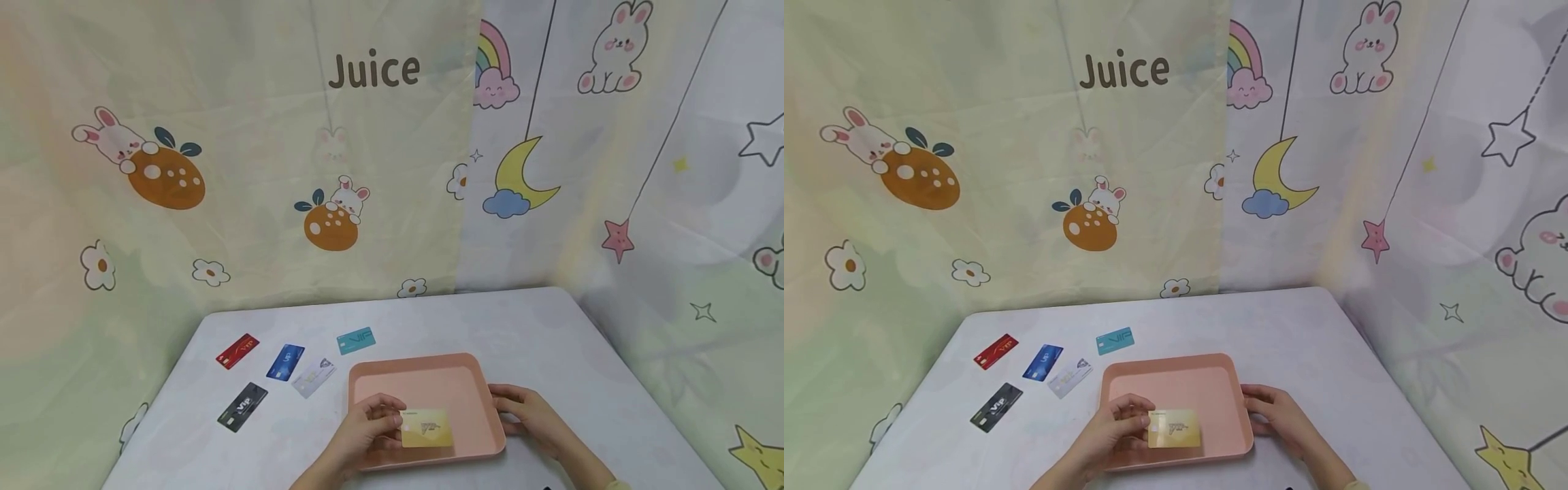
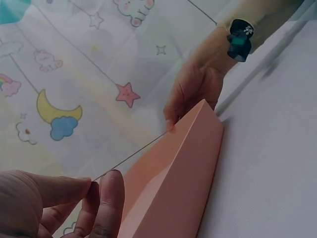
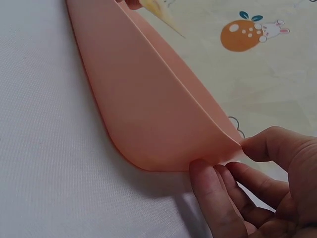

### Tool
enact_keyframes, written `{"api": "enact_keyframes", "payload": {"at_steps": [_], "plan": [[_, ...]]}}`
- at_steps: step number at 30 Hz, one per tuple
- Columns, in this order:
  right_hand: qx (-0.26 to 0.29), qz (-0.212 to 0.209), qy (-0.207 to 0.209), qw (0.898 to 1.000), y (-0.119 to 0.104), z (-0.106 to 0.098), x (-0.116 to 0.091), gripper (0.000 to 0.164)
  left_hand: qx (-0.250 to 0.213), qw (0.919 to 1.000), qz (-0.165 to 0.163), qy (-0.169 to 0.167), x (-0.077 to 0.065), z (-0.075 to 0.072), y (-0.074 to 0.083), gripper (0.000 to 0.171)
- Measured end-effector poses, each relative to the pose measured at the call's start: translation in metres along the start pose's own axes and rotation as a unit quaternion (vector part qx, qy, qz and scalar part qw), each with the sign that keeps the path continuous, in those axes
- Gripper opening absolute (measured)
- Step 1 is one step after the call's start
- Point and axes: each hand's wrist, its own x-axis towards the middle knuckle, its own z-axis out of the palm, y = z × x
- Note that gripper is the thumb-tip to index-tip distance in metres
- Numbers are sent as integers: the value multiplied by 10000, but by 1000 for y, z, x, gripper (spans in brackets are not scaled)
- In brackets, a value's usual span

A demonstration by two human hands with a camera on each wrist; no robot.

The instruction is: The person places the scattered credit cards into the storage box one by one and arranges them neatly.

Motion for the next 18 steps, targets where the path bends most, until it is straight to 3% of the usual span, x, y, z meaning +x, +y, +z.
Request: {"api": "enact_keyframes", "payload": {"at_steps": [18], "plan": [[3, 124, 182, 9998, 0, 2, 0, 67, 176, 9998, -29, -40, 2, 17, -5, 25]]}}
